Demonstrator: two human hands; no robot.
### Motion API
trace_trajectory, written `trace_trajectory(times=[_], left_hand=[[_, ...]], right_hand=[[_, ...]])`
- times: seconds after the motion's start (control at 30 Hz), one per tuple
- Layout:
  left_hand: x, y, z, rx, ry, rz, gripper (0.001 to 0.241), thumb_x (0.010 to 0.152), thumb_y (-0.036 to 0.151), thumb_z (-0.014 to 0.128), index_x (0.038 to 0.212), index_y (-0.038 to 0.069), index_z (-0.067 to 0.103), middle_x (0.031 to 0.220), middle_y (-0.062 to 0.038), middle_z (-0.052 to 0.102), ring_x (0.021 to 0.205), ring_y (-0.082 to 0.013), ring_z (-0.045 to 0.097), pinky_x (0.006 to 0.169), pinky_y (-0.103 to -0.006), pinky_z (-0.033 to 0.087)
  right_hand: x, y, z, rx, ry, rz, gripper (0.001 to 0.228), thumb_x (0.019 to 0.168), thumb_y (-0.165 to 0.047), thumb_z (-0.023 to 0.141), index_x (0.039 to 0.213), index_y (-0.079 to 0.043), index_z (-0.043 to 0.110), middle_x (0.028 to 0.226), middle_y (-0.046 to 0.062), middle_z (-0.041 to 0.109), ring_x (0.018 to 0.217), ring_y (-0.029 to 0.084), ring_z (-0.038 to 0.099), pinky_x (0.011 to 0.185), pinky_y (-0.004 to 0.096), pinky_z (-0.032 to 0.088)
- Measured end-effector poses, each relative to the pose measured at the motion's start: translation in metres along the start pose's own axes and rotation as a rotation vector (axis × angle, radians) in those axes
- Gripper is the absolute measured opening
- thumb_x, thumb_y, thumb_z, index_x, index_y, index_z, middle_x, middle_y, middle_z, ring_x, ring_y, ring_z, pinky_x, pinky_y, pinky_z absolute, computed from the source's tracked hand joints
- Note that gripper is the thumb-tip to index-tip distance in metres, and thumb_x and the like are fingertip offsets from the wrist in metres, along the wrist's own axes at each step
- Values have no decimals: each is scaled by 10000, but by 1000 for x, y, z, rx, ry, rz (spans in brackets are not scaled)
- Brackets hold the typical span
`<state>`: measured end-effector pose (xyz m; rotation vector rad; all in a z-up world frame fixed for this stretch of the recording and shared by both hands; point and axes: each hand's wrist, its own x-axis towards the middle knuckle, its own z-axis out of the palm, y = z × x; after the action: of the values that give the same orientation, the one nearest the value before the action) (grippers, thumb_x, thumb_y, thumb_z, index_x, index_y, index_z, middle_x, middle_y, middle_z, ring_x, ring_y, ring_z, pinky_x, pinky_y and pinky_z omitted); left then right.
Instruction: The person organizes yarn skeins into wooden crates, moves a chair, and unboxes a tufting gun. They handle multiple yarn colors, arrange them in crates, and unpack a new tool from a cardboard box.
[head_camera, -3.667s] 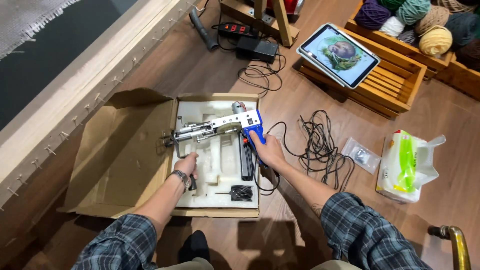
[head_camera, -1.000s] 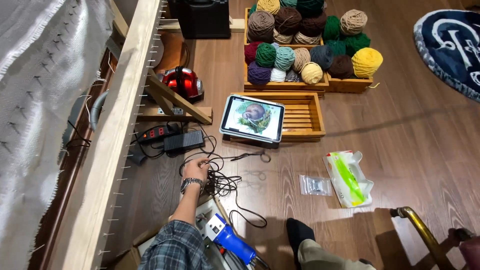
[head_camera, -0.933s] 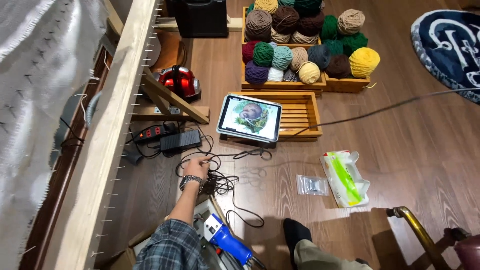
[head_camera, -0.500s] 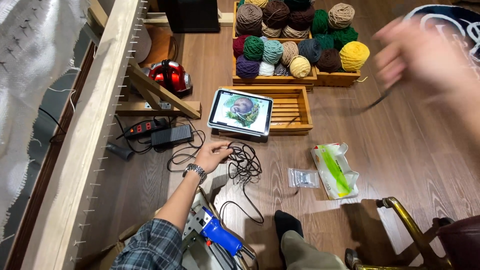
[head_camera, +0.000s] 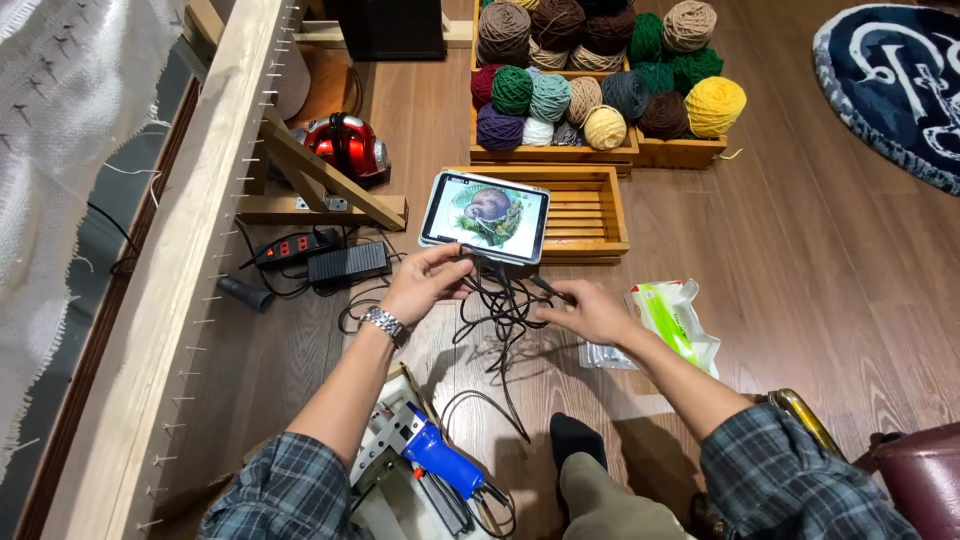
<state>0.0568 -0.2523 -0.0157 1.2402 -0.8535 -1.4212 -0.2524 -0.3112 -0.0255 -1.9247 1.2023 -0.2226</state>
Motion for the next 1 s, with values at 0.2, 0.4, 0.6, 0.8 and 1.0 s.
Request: trace_trajectory(times=[0.2,0.4,0.6,0.8,1.0], left_hand=[[4,-11,-43,653,69,37,250,925,108,726,1160,112,639,1102,-120,731,1019,-244,724,835,-378,653],[-19,17,24,1034,-100,288,935,756,42,857,1567,248,441,1533,-127,506,1447,-386,471,1205,-519,384],[-17,-13,40,293,-307,225,588,819,105,893,1356,113,651,1160,-57,742,1134,-148,659,1064,-316,503],[-15,-19,45,74,-318,114,237,987,75,674,1219,73,718,770,-42,657,529,-84,588,506,-182,470],[-11,-15,34,48,-271,39,196,1058,251,641,1072,90,752,673,-41,576,536,-81,530,445,-159,343]], right_hand=[[-26,-74,-66,94,-26,-154,191,990,-241,702,949,-74,785,854,90,789,787,203,671,745,344,559],[-30,-115,-90,323,34,-168,236,1038,-219,624,1135,-54,763,548,108,645,447,136,542,439,261,476],[1,-97,-92,685,274,-274,207,1091,-210,585,1111,-43,706,463,2,431,375,90,410,373,197,326],[-7,-111,-116,1122,265,-202,270,1120,-336,516,1142,-97,639,470,-62,292,337,56,307,372,187,246],[-12,-108,-147,1132,369,15,462,1050,-592,433,1117,-171,611,657,-71,328,490,53,388,423,170,256]])
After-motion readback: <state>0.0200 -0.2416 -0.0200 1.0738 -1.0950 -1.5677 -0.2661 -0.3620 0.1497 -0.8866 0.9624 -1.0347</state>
